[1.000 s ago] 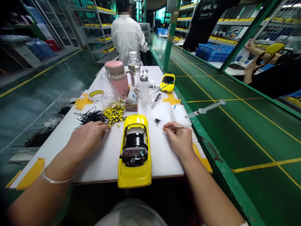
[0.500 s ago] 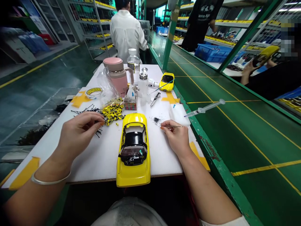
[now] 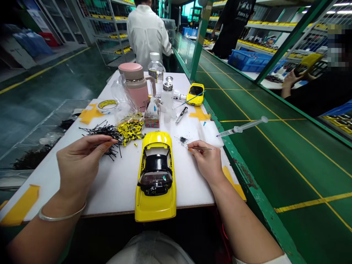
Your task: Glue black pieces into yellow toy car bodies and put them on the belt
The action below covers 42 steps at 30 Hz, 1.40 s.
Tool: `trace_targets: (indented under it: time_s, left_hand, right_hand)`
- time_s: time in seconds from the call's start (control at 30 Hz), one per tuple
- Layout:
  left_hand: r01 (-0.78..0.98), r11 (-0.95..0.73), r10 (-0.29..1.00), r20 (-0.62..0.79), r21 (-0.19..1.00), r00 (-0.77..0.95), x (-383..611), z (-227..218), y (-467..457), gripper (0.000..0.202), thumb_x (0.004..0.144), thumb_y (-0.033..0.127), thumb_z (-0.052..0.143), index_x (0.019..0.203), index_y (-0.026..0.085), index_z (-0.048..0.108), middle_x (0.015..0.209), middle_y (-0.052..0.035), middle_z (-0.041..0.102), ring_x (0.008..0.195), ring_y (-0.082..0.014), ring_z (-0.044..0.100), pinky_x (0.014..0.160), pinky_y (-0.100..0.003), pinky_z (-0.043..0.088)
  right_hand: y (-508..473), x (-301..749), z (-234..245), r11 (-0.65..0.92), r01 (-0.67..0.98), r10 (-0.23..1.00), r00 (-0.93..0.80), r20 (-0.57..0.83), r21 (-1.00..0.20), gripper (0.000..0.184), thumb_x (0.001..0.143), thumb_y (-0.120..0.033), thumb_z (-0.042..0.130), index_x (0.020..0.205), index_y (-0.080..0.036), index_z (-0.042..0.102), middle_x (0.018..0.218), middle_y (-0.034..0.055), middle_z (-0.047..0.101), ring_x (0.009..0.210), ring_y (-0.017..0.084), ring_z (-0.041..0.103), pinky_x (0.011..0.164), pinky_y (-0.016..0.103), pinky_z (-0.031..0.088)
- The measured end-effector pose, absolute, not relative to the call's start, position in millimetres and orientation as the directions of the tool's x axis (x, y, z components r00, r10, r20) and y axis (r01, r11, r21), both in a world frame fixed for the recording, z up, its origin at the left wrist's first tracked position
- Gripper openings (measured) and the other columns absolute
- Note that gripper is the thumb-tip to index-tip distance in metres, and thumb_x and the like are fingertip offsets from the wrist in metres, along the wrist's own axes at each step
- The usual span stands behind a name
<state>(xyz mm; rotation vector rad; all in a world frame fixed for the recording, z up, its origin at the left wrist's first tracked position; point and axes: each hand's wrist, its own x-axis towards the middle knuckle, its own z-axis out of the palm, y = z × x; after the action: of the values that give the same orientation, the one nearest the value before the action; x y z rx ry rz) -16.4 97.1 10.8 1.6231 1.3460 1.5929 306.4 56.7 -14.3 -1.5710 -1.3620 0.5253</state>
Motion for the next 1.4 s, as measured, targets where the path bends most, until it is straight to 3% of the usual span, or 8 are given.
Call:
trace_targets:
  time_s: [0.2, 0.4, 0.73, 0.97, 1.17, 1.4]
  left_hand:
    - [0.322, -0.427, 0.874, 0.477, 0.845, -0.092, -14.7, 9.8, 94.3, 0.015, 0.083, 0.017, 0.081, 0.093, 0.028, 0.081, 0.092, 0.0049, 0.081, 0.088, -0.0119, 0.075, 0.087, -0.022, 0.061]
    - [0.361, -0.429, 0.867, 0.489, 0.828, -0.091, -16.0, 10.5, 94.4, 0.013, 0.083, 0.019, 0.080, 0.093, 0.027, 0.081, 0.091, 0.0035, 0.081, 0.087, -0.0137, 0.075, 0.083, -0.024, 0.061]
    - [0.364, -0.410, 0.874, 0.475, 0.836, -0.106, -17.4, 8.2, 95.8, 0.010, 0.082, 0.023, 0.081, 0.092, 0.025, 0.081, 0.092, 0.0009, 0.081, 0.087, -0.0169, 0.075, 0.084, -0.029, 0.063]
    - [0.341, -0.426, 0.873, 0.480, 0.838, -0.090, -17.5, 7.7, 95.9, 0.013, 0.082, 0.019, 0.081, 0.092, 0.027, 0.081, 0.091, 0.0031, 0.081, 0.086, -0.0132, 0.075, 0.081, -0.023, 0.061]
    - [0.345, -0.425, 0.875, 0.477, 0.837, -0.079, -18.5, 7.6, 96.4, 0.011, 0.083, 0.020, 0.081, 0.093, 0.025, 0.081, 0.091, 0.0020, 0.081, 0.086, -0.0144, 0.075, 0.080, -0.024, 0.061]
    - [0.360, -0.413, 0.886, 0.460, 0.836, -0.051, -20.5, 3.5, 100.3, 0.011, 0.084, 0.021, 0.080, 0.093, 0.026, 0.081, 0.093, 0.0022, 0.081, 0.087, -0.0135, 0.075, 0.078, -0.022, 0.059]
  right_hand:
    - [56.6, 305.7, -13.0, 0.085, 0.515, 0.924, 0.279, 0.261, -0.853, 0.018, 0.081, -0.033, 0.068, 0.087, -0.019, 0.078, 0.091, 0.0071, 0.079, 0.077, 0.023, 0.072, 0.071, 0.037, 0.059]
    - [56.7, 305.8, -12.8, 0.089, 0.521, 0.927, 0.269, 0.263, -0.849, 0.016, 0.081, -0.031, 0.068, 0.086, -0.019, 0.078, 0.090, 0.0062, 0.080, 0.077, 0.023, 0.072, 0.077, 0.038, 0.060]
    - [56.6, 304.3, -9.9, 0.093, 0.530, 0.927, 0.264, 0.269, -0.843, 0.016, 0.081, -0.031, 0.068, 0.085, -0.019, 0.079, 0.088, 0.0060, 0.079, 0.073, 0.022, 0.072, 0.073, 0.037, 0.060]
    - [56.1, 304.1, -9.6, 0.097, 0.539, 0.923, 0.266, 0.279, -0.837, 0.016, 0.081, -0.031, 0.068, 0.083, -0.019, 0.079, 0.087, 0.0064, 0.080, 0.073, 0.023, 0.072, 0.071, 0.036, 0.058]
    - [56.0, 304.0, -11.1, 0.085, 0.541, 0.921, 0.279, 0.273, -0.837, 0.017, 0.080, -0.030, 0.066, 0.083, -0.019, 0.079, 0.088, 0.0071, 0.079, 0.075, 0.023, 0.073, 0.069, 0.035, 0.058]
    - [44.3, 302.1, 31.0, 0.011, 0.512, 0.957, 0.243, 0.157, -0.859, 0.019, 0.076, -0.035, 0.072, 0.080, -0.018, 0.078, 0.084, 0.0092, 0.079, 0.070, 0.024, 0.072, 0.059, 0.033, 0.057]
